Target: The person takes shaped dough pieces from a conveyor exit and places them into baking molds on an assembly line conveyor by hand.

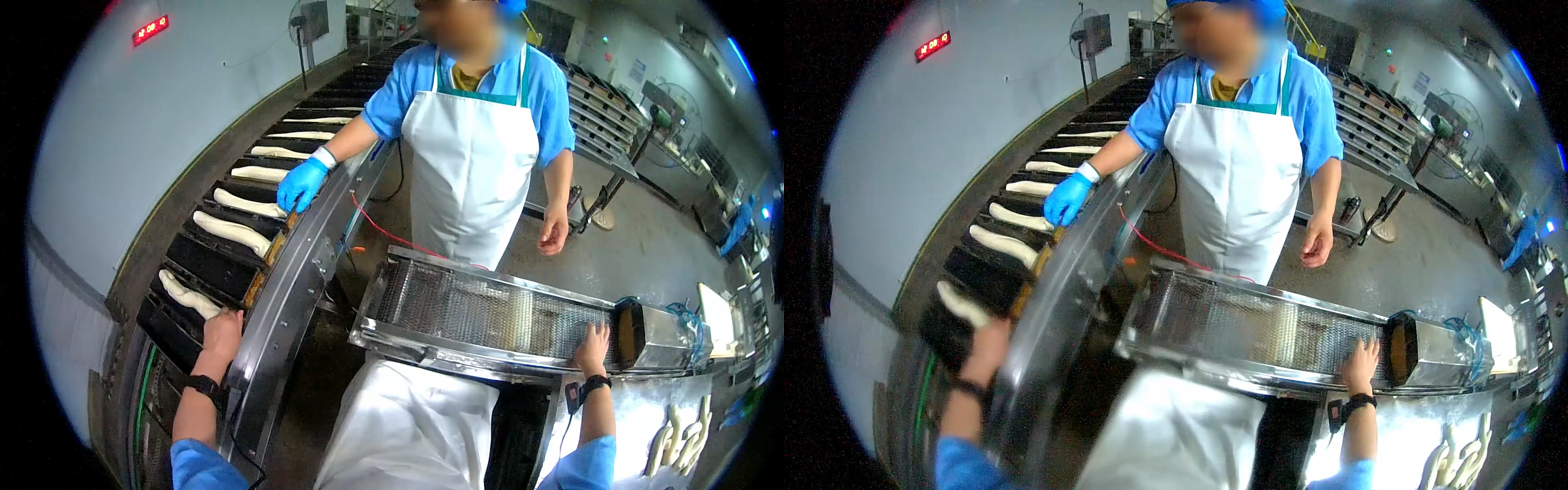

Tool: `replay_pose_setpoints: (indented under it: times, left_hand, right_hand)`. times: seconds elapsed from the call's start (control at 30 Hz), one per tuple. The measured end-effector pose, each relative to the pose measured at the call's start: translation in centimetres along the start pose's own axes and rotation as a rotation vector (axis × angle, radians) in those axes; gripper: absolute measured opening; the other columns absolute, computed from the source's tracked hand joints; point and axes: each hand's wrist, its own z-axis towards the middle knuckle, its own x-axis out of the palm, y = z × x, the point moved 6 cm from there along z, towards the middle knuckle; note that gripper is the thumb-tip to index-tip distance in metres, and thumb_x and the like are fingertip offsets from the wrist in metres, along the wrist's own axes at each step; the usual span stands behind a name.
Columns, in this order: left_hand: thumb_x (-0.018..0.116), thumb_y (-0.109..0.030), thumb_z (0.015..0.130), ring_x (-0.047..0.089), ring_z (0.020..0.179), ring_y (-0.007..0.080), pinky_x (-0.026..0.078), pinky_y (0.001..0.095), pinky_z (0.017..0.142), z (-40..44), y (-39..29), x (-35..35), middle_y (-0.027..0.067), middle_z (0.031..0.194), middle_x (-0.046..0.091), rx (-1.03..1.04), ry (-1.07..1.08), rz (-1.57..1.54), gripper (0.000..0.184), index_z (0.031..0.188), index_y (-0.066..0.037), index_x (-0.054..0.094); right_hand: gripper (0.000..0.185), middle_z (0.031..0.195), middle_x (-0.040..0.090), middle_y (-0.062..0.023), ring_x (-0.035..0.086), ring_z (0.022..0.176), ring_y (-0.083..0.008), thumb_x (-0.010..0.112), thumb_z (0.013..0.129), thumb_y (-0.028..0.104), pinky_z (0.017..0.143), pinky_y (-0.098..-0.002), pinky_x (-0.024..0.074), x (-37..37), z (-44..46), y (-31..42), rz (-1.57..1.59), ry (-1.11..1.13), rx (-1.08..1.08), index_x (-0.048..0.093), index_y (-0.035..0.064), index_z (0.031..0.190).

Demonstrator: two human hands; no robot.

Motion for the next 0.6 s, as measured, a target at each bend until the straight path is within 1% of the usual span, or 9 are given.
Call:
replay_pose_setpoints:
  times: [0.07,0.1,0.13,0.2,0.27,0.4,0.47,0.5,0.6]
  left_hand:
    - [0.049,-0.025,0.097,0.065,0.063,0.0317,0.053,0.0379,0.060,0.0,0.1,-0.5,0.0195,0.074,0.064,0.020,-0.031,0.011,0.041,0.067,0.000,0.064]
    - [0.050,-0.024,0.096,0.064,0.063,0.0323,0.053,0.0388,0.059,0.1,0.3,-0.2,0.0192,0.074,0.064,0.018,-0.011,0.015,0.040,0.067,0.001,0.063]
    - [0.050,-0.024,0.096,0.064,0.063,0.0323,0.053,0.0388,0.059,0.1,0.2,-0.4,0.0192,0.074,0.064,0.015,-0.015,0.016,0.040,0.067,0.001,0.063]
    - [0.051,-0.024,0.096,0.064,0.064,0.0332,0.053,0.0392,0.060,0.1,0.0,-0.8,0.0197,0.074,0.064,0.007,-0.042,-0.036,0.040,0.068,0.002,0.064]
    - [0.051,-0.024,0.095,0.064,0.064,0.0335,0.053,0.0392,0.061,0.3,0.1,-0.1,0.0201,0.074,0.064,0.028,-0.062,-0.039,0.040,0.068,0.002,0.064]
    - [0.050,-0.024,0.096,0.064,0.066,0.0343,0.053,0.0397,0.062,1.1,-0.3,0.3,0.0210,0.073,0.064,-0.026,-0.073,-0.085,0.040,0.068,0.002,0.064]
    - [0.050,-0.024,0.096,0.064,0.067,0.0346,0.053,0.0401,0.062,1.6,-0.6,-0.1,0.0212,0.074,0.064,-0.026,-0.092,-0.097,0.041,0.068,0.002,0.064]
    - [0.049,-0.025,0.096,0.065,0.067,0.0349,0.053,0.0404,0.063,1.8,-0.8,-0.3,0.0214,0.074,0.064,-0.030,-0.114,-0.102,0.041,0.068,0.002,0.064]
    - [0.048,-0.025,0.097,0.065,0.068,0.0348,0.053,0.0404,0.063,3.0,-0.5,1.8,0.0212,0.075,0.064,0.034,-0.086,-0.013,0.042,0.069,0.002,0.064]
  right_hand:
    - [0.062,0.139,0.043,-0.0168,0.027,0.138,-0.0384,0.064,0.070,0.004,0.108,-0.0559,0.0299,0.8,0.8,-0.9,-0.172,0.096,0.029,0.048,0.0053,0.130]
    - [0.058,0.138,0.045,-0.0140,0.032,0.136,-0.0365,0.063,0.073,0.006,0.104,-0.0589,0.0335,-1.3,0.3,0.3,-0.233,0.205,0.050,0.048,0.0065,0.129]
    - [0.058,0.138,0.045,-0.0140,0.032,0.136,-0.0365,0.063,0.073,0.006,0.104,-0.0589,0.0335,-1.4,0.7,-0.3,-0.231,0.202,0.048,0.048,0.0065,0.129]
    - [0.051,0.134,0.048,-0.0122,0.038,0.131,-0.0338,0.063,0.074,0.005,0.099,-0.0589,0.0385,-0.5,0.5,-2.9,-0.075,0.372,0.249,0.050,0.0066,0.124]
    - [0.046,0.130,0.050,-0.0102,0.043,0.127,-0.0320,0.063,0.075,0.004,0.097,-0.0555,0.0423,-0.7,-0.5,-3.8,-0.069,0.310,0.212,0.051,0.0066,0.120]
    - [0.035,0.126,0.051,-0.0172,0.048,0.120,-0.0367,0.056,0.075,-0.002,0.094,-0.0453,0.0464,-0.5,-0.8,-5.0,-0.151,0.227,0.100,0.054,0.0025,0.110]
    - [0.039,0.127,0.051,-0.0160,0.046,0.121,-0.0361,0.057,0.074,-0.003,0.096,-0.0446,0.0448,-0.6,-0.8,-4.2,-0.209,0.017,-0.018,0.055,0.0031,0.112]
    - [0.047,0.137,0.046,-0.0118,0.041,0.129,-0.0331,0.058,0.078,0.002,0.102,-0.0432,0.0400,-3.3,-1.3,-1.6,-0.237,0.079,0.042,0.054,0.0071,0.125]
    - [0.046,0.136,0.048,-0.0108,0.041,0.129,-0.0327,0.059,0.079,0.006,0.101,-0.0435,0.0396,-3.5,-1.3,-0.7,-0.446,-0.001,-0.127,0.055,0.0092,0.125]
